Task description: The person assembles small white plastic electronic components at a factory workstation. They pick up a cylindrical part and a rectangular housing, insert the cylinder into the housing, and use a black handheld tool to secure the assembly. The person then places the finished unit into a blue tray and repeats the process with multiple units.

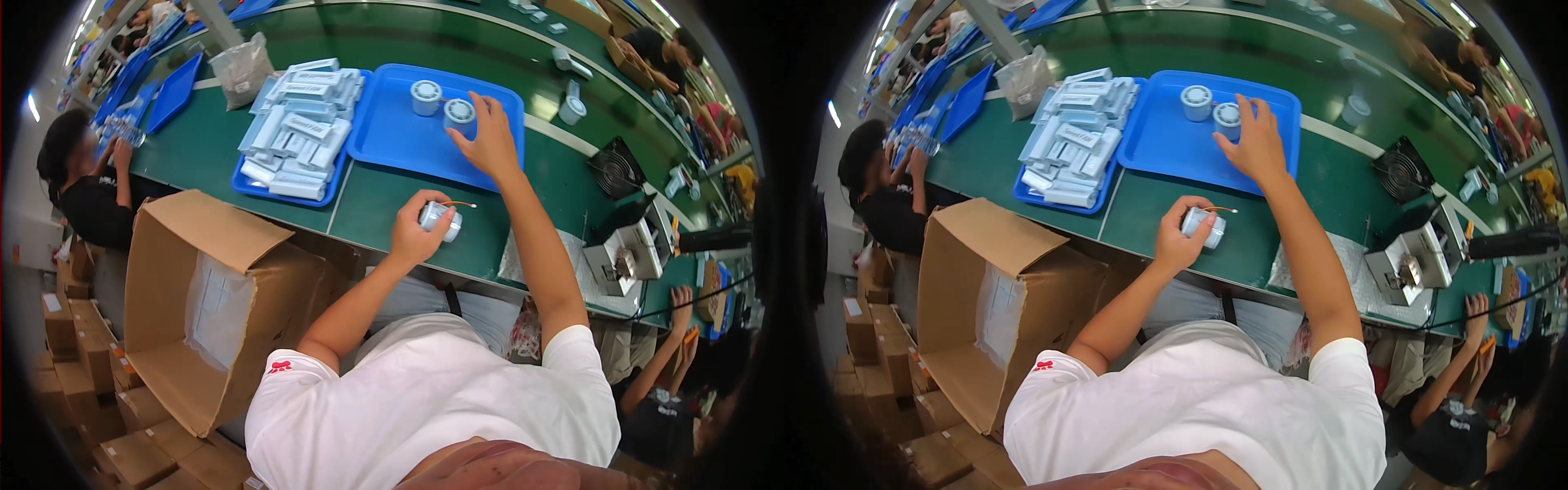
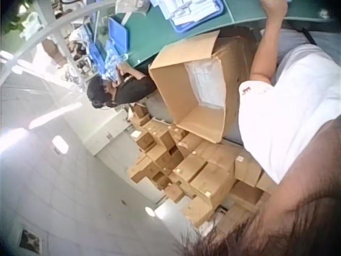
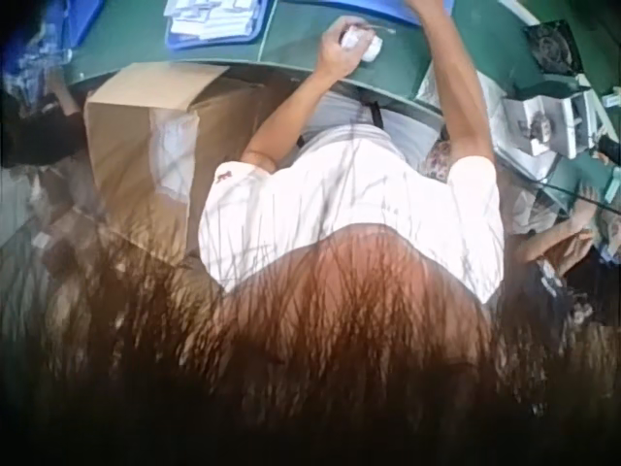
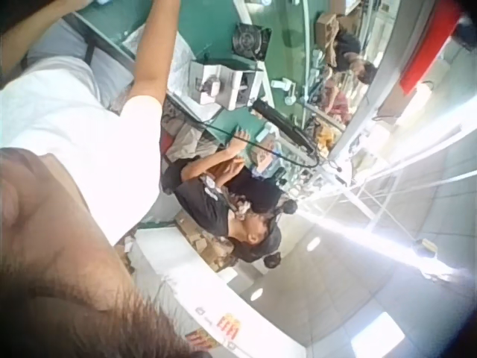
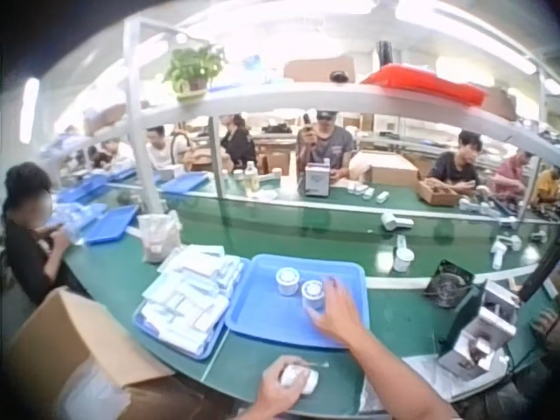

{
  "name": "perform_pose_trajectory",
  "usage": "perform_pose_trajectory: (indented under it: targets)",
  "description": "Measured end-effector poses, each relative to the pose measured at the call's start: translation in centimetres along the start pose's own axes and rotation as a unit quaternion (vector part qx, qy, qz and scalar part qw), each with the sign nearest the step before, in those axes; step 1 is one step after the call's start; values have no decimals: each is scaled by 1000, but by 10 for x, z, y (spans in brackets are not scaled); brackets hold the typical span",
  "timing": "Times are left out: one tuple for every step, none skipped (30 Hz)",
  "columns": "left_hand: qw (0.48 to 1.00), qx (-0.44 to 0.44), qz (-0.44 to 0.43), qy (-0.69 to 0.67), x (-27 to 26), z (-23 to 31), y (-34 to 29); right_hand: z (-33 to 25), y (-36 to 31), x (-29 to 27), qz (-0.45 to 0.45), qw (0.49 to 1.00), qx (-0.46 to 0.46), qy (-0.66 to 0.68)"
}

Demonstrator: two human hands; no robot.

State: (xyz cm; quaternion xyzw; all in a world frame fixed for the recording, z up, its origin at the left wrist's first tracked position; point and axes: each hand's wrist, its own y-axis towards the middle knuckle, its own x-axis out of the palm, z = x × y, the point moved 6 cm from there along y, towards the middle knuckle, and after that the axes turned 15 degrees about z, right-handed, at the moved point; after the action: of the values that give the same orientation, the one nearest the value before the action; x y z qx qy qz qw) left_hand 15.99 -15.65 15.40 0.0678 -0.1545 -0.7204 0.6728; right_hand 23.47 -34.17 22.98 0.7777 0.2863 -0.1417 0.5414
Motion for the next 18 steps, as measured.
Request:
perform_pose_trajectory:
  targets:
    - [1000,-11,6,-8,-4,-1,0,-14,3,9,-5,1000,-23,12]
    - [1000,-22,13,-12,-8,0,0,-28,8,12,-10,999,-45,27]
    - [999,-47,5,-12,-8,0,1,-44,13,15,-14,997,-66,42]
    - [999,-47,-9,-4,-6,1,2,-62,12,15,-15,992,-87,89]
    - [999,-48,-22,6,-6,2,1,-80,9,23,-105,982,-83,137]
    - [999,-32,-24,14,-5,5,0,-98,5,29,-195,961,-78,181]
    - [999,-15,-31,22,-3,7,-1,-112,-2,38,-280,931,-72,221]
    - [997,53,-34,47,-2,11,0,-126,-6,45,-291,920,-110,238]
    - [996,56,-41,54,0,9,-2,-138,-9,54,-300,907,-148,255]
    - [995,60,-52,61,1,14,-2,-152,-9,59,-304,895,-184,270]
    - [994,64,-65,67,2,17,-2,-164,-7,64,-304,894,-210,253]
    - [996,28,-71,47,0,14,-4,-176,-4,69,-303,893,-236,235]
    - [996,26,-66,48,-2,13,-4,-190,0,74,-302,891,-264,215]
    - [996,26,-66,46,-1,12,-4,-196,3,83,-266,901,-260,222]
    - [996,27,-68,43,-1,11,-4,-200,2,93,-258,914,-245,196]
    - [996,49,-54,49,-4,17,-2,-208,3,102,-250,925,-231,171]
    - [995,73,-46,53,-3,25,-1,-212,4,108,-238,937,-213,142]
    - [993,96,-40,55,-2,31,-1,-212,2,117,-258,939,-195,114]
